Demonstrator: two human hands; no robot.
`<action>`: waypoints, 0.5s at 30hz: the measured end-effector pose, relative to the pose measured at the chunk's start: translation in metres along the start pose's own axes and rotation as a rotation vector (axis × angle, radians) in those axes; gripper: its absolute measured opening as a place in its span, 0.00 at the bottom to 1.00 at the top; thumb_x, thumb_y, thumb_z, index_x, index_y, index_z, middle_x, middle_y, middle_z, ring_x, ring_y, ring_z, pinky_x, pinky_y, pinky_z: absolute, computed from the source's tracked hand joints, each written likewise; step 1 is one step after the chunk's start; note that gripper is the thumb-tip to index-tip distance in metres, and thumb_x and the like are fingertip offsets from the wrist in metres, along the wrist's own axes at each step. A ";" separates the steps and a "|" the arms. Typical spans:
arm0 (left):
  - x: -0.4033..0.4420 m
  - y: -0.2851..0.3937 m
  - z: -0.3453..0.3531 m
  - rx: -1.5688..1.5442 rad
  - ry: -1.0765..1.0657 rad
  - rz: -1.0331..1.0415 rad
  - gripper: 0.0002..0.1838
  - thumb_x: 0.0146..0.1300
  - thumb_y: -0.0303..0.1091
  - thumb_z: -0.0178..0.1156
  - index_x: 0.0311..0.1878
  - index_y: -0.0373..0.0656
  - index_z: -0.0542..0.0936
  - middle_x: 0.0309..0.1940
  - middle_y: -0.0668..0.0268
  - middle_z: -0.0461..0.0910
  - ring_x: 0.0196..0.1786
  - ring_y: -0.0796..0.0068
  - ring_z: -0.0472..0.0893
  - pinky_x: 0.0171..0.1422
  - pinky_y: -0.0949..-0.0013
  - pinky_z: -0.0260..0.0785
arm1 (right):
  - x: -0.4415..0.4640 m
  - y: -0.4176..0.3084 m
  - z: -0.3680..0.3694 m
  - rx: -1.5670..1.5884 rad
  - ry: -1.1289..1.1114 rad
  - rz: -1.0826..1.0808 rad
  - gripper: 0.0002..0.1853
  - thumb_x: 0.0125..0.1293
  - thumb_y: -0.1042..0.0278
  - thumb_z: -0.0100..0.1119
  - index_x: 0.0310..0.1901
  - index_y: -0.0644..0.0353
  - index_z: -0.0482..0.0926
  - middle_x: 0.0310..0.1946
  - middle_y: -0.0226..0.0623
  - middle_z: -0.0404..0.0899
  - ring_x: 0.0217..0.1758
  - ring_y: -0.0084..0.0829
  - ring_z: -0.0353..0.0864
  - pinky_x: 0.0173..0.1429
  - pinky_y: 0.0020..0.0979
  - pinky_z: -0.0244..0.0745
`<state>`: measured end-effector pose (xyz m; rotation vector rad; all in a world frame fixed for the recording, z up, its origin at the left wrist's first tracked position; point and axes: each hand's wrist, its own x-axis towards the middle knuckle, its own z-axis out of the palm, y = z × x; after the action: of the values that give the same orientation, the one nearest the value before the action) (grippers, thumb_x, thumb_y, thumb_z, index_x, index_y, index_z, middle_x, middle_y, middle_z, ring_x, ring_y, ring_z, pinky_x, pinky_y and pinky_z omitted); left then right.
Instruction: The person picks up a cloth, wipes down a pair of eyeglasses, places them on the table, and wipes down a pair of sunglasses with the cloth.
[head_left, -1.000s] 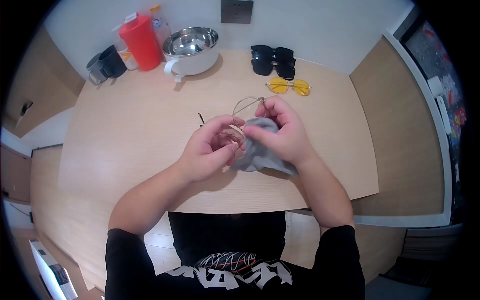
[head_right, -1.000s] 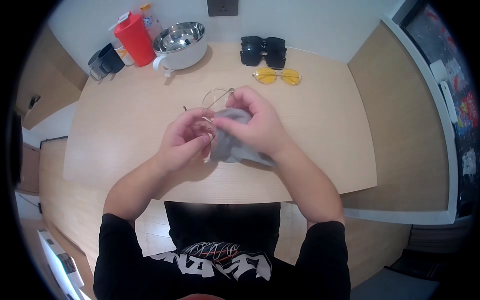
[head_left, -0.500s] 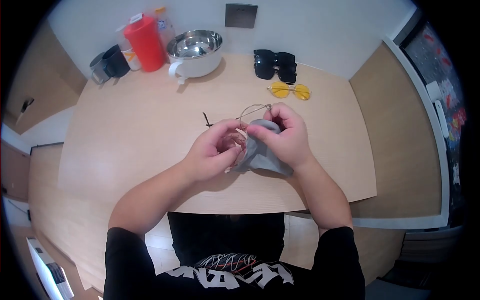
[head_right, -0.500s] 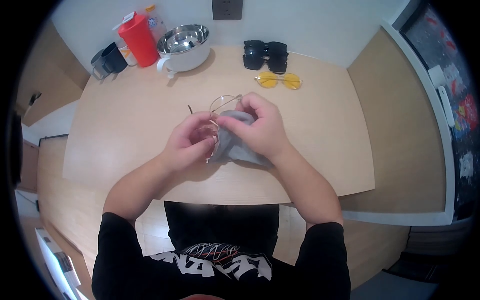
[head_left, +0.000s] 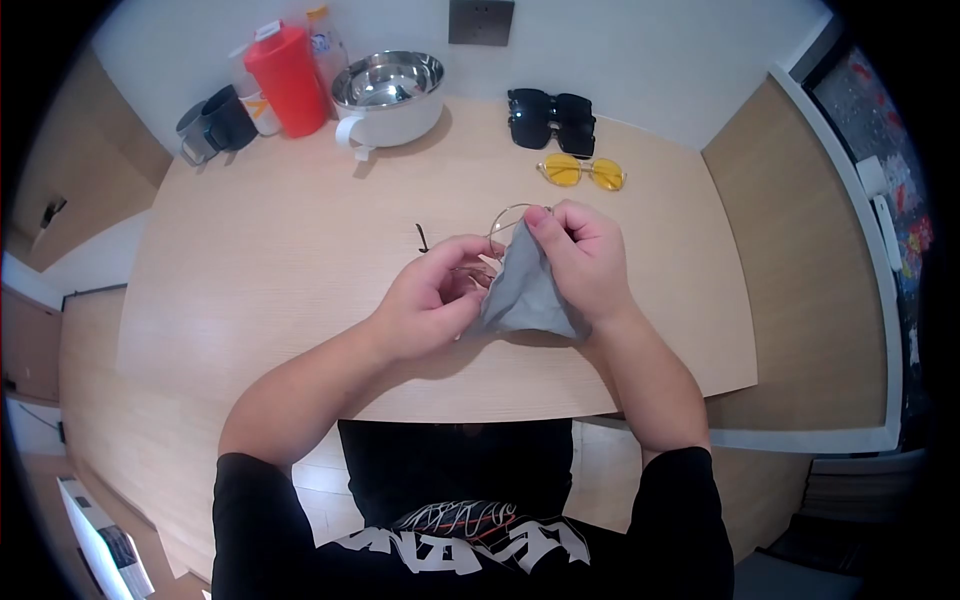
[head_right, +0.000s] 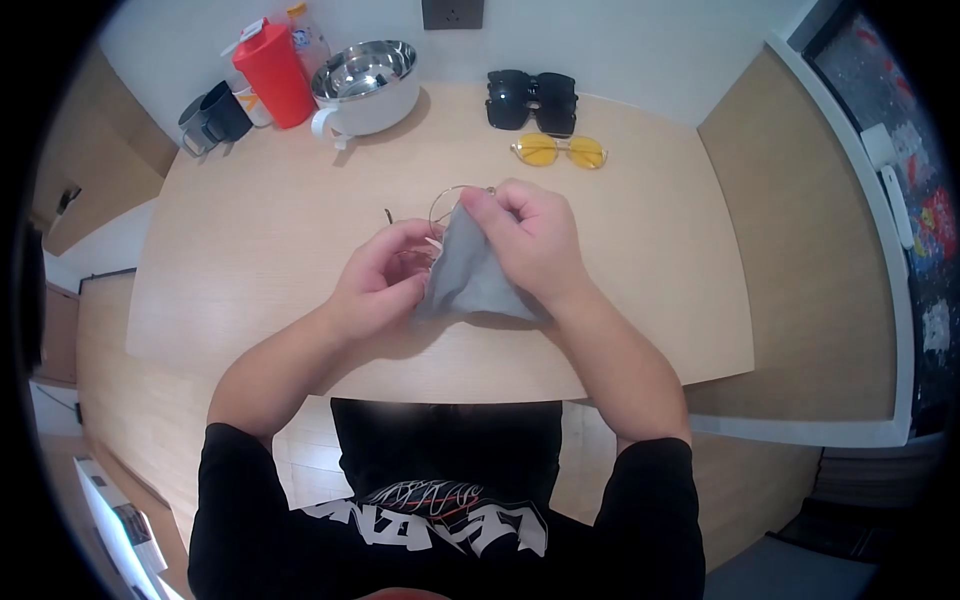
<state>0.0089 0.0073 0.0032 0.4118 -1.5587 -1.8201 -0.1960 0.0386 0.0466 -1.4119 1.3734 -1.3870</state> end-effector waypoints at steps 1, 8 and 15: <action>-0.002 0.002 0.001 -0.040 0.015 -0.034 0.23 0.64 0.18 0.50 0.64 0.37 0.67 0.46 0.65 0.76 0.40 0.84 0.76 0.40 0.78 0.70 | -0.002 0.000 0.002 -0.070 -0.006 -0.046 0.23 0.54 0.59 0.78 0.23 0.60 0.68 0.21 0.26 0.71 0.26 0.17 0.67 0.28 0.24 0.66; -0.002 0.002 0.007 -0.082 0.064 -0.044 0.22 0.64 0.18 0.50 0.62 0.38 0.69 0.45 0.66 0.76 0.36 0.85 0.76 0.37 0.78 0.69 | -0.002 0.003 0.001 -0.177 0.032 -0.091 0.24 0.52 0.55 0.79 0.24 0.62 0.72 0.20 0.29 0.73 0.25 0.17 0.67 0.28 0.25 0.67; 0.003 -0.007 -0.001 0.255 -0.043 0.136 0.20 0.63 0.22 0.51 0.60 0.38 0.69 0.42 0.65 0.78 0.31 0.84 0.76 0.34 0.76 0.69 | -0.004 0.001 0.009 -0.375 0.125 -0.164 0.26 0.54 0.53 0.77 0.20 0.63 0.71 0.18 0.32 0.73 0.22 0.20 0.67 0.27 0.27 0.68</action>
<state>0.0055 0.0049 -0.0030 0.3753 -1.8118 -1.5421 -0.1864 0.0409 0.0436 -1.7355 1.6970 -1.3895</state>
